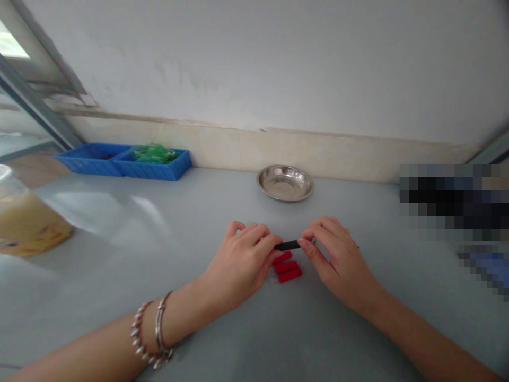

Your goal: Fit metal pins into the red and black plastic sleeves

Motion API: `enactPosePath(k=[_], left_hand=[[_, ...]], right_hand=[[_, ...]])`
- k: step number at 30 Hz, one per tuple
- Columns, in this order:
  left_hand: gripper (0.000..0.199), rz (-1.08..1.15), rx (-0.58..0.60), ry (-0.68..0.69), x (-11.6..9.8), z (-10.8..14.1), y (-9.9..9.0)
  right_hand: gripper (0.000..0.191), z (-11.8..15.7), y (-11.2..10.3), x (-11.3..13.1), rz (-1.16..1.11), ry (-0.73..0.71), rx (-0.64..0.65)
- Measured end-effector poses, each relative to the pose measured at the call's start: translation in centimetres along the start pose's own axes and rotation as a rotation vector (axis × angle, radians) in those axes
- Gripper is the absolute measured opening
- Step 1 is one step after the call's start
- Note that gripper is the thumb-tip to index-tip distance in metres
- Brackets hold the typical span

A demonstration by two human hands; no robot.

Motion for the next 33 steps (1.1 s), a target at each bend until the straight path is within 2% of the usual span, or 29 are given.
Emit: enactPosePath(k=[9, 20, 27, 33], left_hand=[[0.019, 0.006, 0.025, -0.033, 0.3, 0.17, 0.2], [0.022, 0.045, -0.004, -0.04, 0.42, 0.12, 0.08], [0.023, 0.062, 0.006, -0.055, 0.43, 0.09, 0.19], [0.024, 0.066, -0.004, -0.063, 0.49, 0.09, 0.0]], right_hand=[[0.017, -0.07, -0.13, 0.05, -0.036, -0.002, 0.007], [0.011, -0.09, -0.51, 0.35, -0.072, -0.049, -0.002], [0.006, -0.11, -0.62, 0.14, -0.173, -0.032, 0.03], [0.006, -0.18, -0.33, 0.02, -0.281, 0.007, 0.105]])
Point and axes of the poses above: each hand's wrist, its own z-axis away from the middle knuckle, its own y-axis out of the palm, x = y × z, the point moved 9 cm from there along -z, towards the middle knuckle, and after that the axes turned 14 degrees about y, right-handed, at the moved point
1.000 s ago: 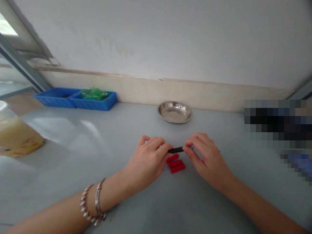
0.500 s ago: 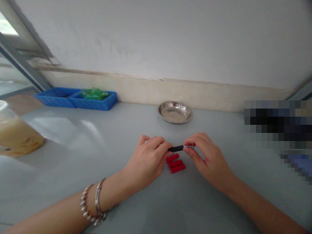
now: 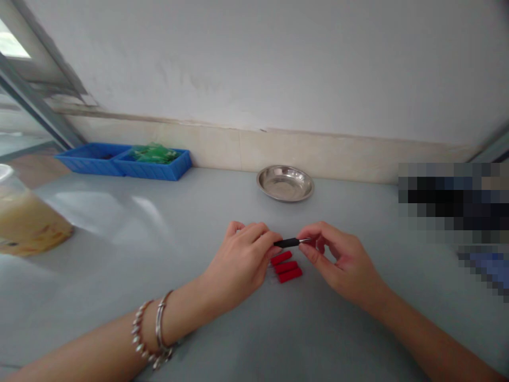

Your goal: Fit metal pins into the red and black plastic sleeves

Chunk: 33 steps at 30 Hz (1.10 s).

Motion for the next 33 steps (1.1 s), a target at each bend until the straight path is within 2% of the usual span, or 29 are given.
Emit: enactPosePath(k=[6, 33], left_hand=[[0.022, 0.002, 0.007, 0.022, -0.13, 0.08, 0.12], [0.025, 0.072, 0.023, 0.003, -0.02, -0.01, 0.45]], right_hand=[[0.007, -0.23, 0.14, -0.39, -0.028, 0.047, 0.032], [0.008, 0.01, -0.5, 0.34, 0.05, -0.041, -0.058]])
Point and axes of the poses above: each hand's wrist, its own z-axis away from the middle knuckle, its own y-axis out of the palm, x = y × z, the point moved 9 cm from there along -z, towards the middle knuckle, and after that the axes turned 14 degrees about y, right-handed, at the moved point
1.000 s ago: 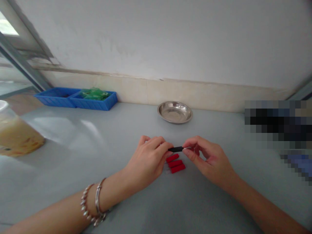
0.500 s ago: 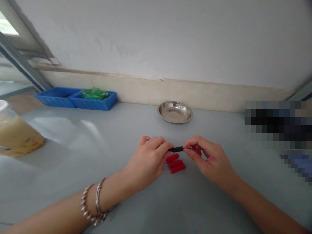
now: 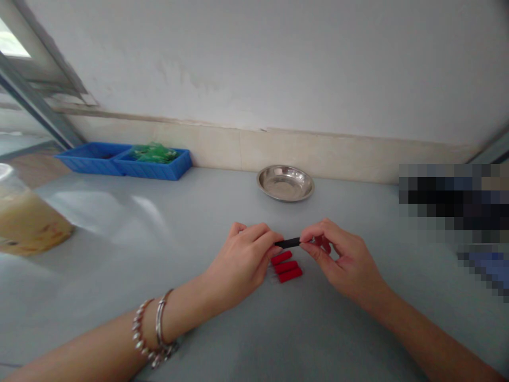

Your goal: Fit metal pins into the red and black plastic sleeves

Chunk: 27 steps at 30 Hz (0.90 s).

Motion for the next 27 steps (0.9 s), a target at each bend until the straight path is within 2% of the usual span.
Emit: enactPosePath(k=[6, 12, 27], left_hand=[[0.024, -0.02, 0.011, -0.005, 0.1, 0.0, 0.0], [0.022, -0.04, 0.024, 0.007, -0.2, 0.0, 0.0], [0.022, -0.031, 0.019, -0.004, -0.3, -0.1, -0.1]], right_hand=[[0.004, 0.0, 0.3, -0.1, -0.005, 0.038, 0.023], [0.015, -0.1, 0.8, -0.9, -0.064, 0.14, 0.105], [0.007, 0.1, 0.3, -0.3, -0.009, 0.061, 0.032]])
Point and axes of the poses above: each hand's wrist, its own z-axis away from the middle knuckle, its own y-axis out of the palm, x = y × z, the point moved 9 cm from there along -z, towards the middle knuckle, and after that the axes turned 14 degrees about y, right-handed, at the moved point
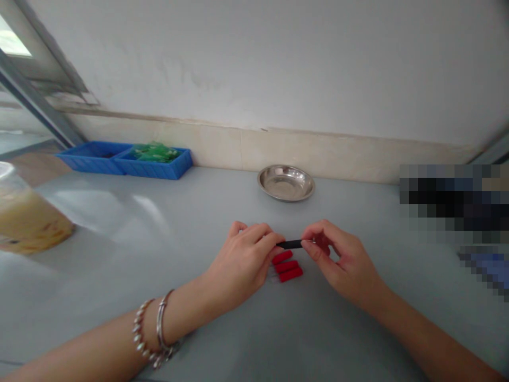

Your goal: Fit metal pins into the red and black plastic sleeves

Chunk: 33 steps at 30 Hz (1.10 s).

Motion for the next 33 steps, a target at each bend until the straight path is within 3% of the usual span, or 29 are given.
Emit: enactPosePath(k=[33], left_hand=[[0.025, 0.008, -0.049, 0.0, 0.05, 0.19, -0.22]], right_hand=[[0.009, 0.04, -0.34, 0.26, -0.025, -0.031, -0.016]])
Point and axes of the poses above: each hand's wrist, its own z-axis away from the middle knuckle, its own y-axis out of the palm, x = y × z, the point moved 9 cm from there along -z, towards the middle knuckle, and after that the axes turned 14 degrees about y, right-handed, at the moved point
